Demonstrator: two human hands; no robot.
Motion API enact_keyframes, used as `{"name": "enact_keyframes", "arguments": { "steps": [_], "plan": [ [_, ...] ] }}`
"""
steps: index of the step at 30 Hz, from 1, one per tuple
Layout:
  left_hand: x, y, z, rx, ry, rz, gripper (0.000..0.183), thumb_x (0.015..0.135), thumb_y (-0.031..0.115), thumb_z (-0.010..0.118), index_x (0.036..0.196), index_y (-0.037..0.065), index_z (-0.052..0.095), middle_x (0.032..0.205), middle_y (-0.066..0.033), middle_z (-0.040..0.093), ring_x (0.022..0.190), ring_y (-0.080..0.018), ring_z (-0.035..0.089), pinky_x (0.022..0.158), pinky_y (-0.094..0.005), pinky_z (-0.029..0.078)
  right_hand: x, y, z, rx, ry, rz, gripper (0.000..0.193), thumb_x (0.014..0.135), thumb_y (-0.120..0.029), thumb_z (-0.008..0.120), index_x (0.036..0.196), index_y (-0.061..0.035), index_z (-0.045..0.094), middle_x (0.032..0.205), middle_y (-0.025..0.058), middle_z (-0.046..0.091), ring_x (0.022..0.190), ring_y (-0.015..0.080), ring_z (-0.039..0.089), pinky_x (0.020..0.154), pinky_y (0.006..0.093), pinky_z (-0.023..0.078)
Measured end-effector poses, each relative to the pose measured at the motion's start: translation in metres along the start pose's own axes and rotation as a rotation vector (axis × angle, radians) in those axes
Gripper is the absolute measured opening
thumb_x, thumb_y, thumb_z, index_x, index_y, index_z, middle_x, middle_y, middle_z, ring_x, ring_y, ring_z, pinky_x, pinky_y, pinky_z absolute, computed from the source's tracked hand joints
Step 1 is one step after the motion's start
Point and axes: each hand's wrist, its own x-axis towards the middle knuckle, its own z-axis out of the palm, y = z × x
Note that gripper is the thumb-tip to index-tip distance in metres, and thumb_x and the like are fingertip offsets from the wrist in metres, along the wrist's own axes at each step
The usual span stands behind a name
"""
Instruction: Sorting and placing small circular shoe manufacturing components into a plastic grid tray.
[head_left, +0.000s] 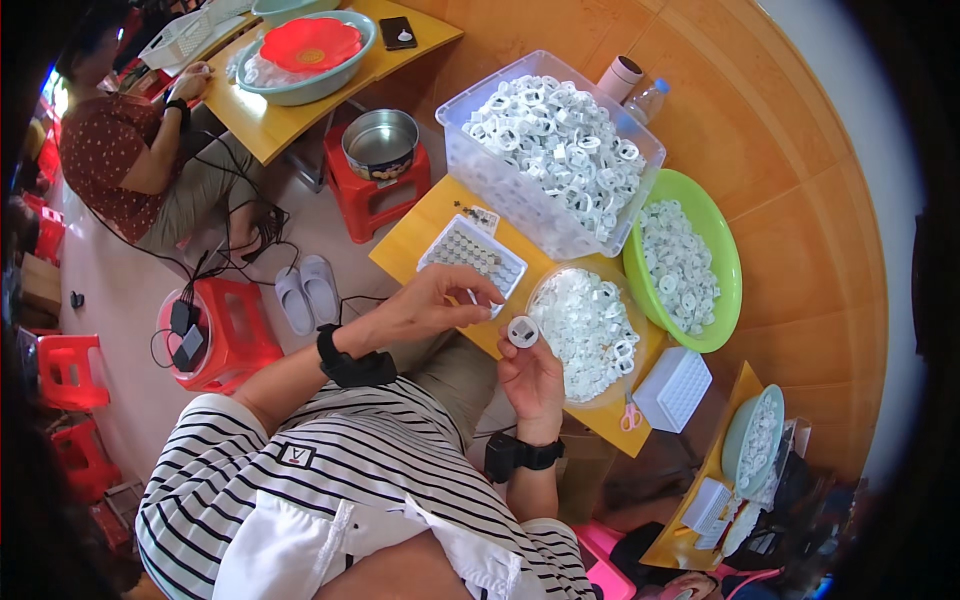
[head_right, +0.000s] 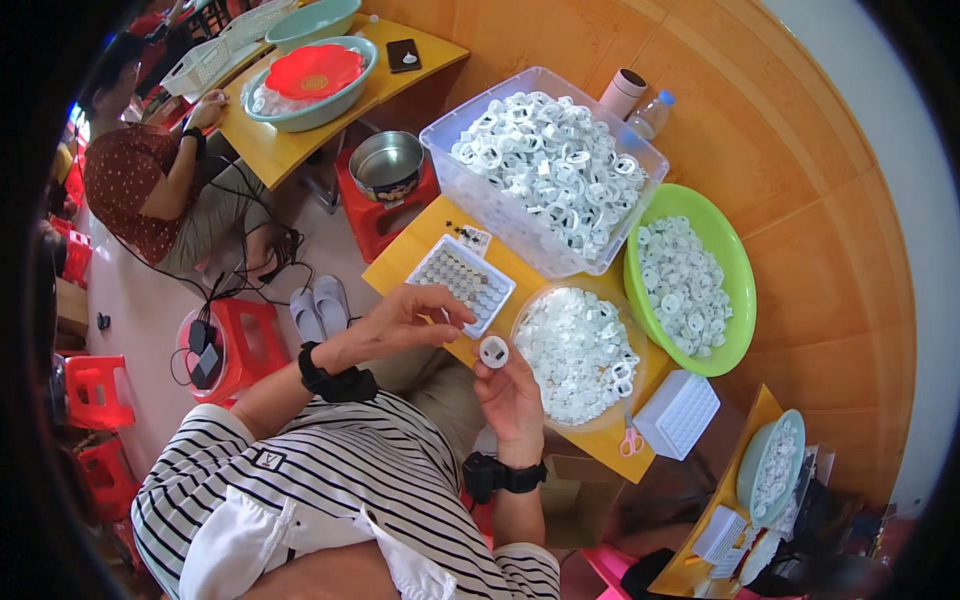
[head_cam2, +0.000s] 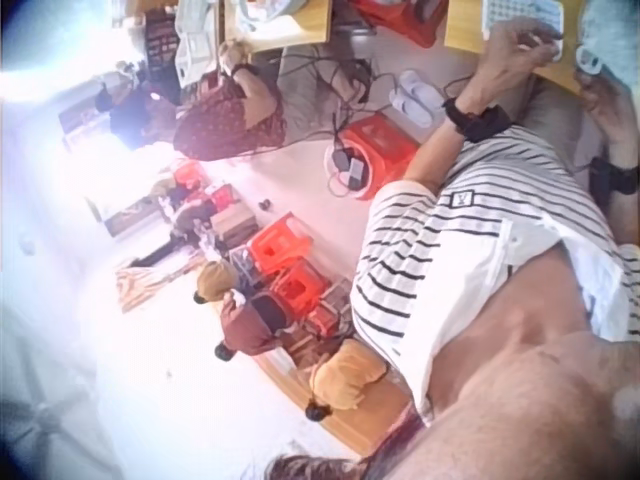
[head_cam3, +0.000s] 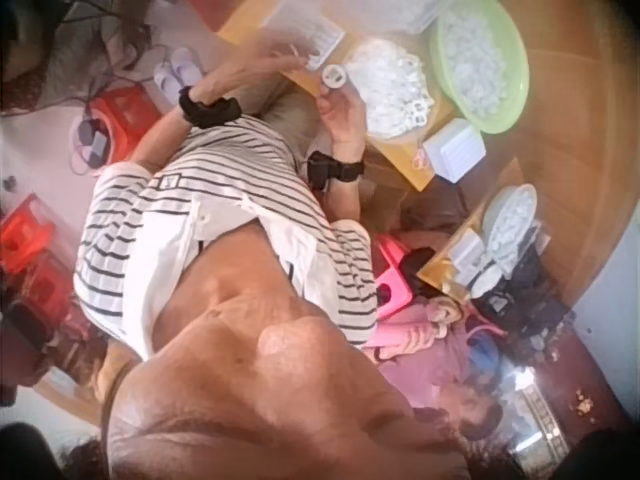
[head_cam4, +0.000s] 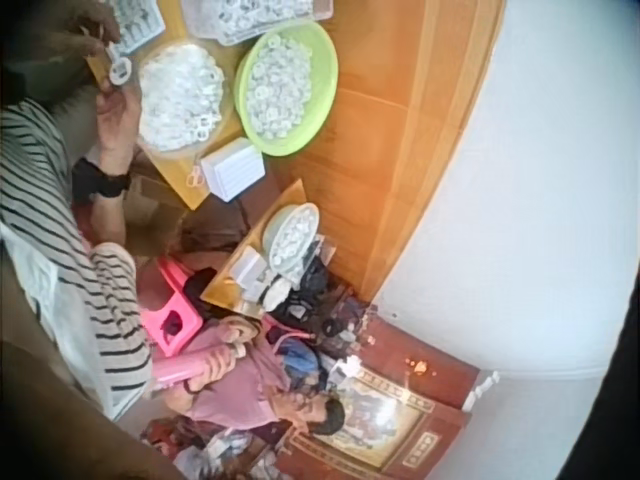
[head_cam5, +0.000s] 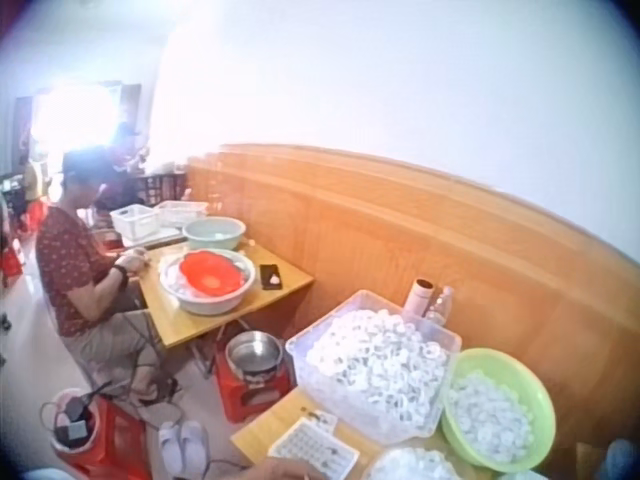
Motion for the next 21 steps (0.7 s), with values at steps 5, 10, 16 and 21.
{"name": "enact_keyframes", "arguments": {
  "steps": [5, 10, 16, 21],
  "plan": [
    [0.005, -0.008, -0.003, 0.019, -0.014, -0.043, 0.021, 0.078, 0.01, 0.065, 0.098, 0.005, 0.064, 0.085, -0.0021, 0.058, 0.071, -0.0089, 0.053, 0.063, -0.0226, 0.044, 0.011, 0.021, 0.005, -0.058, 0.021, 0.019, 0.034, 0.087, -0.018, 0.053, 0.116, -0.0012, 0.049, 0.096, 0.0103, 0.058, 0.076, 0.0132, 0.057, 0.057, 0.0197, 0.046],
    [0.009, -0.012, -0.011, 0.057, -0.107, 0.045, 0.023, 0.076, 0.009, 0.067, 0.098, 0.007, 0.065, 0.085, -0.0034, 0.055, 0.071, -0.0104, 0.053, 0.062, -0.0228, 0.044, 0.02, 0.035, 0.009, -0.052, 0.058, 0.008, 0.032, 0.089, -0.021, 0.051, 0.114, -0.0023, 0.049, 0.096, 0.0091, 0.058, 0.074, 0.0128, 0.058, 0.058, 0.0203, 0.047],
    [0.004, -0.023, -0.023, -0.131, 0.008, -0.128, 0.015, 0.078, 0.006, 0.065, 0.09, -0.001, 0.06, 0.081, -0.0052, 0.059, 0.07, -0.0107, 0.059, 0.059, -0.0221, 0.049, 0.023, 0.054, 0.037, -0.367, 0.226, -0.219, 0.028, 0.09, -0.022, 0.051, 0.11, -0.0038, 0.047, 0.089, 0.0075, 0.059, 0.067, 0.0124, 0.059, 0.056, 0.0215, 0.049],
    [-0.003, -0.032, -0.038, -0.2, -0.001, -0.279, 0.011, 0.079, 0.002, 0.063, 0.088, -0.001, 0.055, 0.085, -0.0051, 0.059, 0.075, -0.0104, 0.06, 0.065, -0.0224, 0.052, 0.033, 0.076, 0.043, -0.781, 0.372, -0.488, 0.025, 0.087, -0.012, 0.057, 0.109, -0.0028, 0.049, 0.083, 0.0051, 0.058, 0.066, 0.0102, 0.059, 0.056, 0.021, 0.049]
  ]
}}
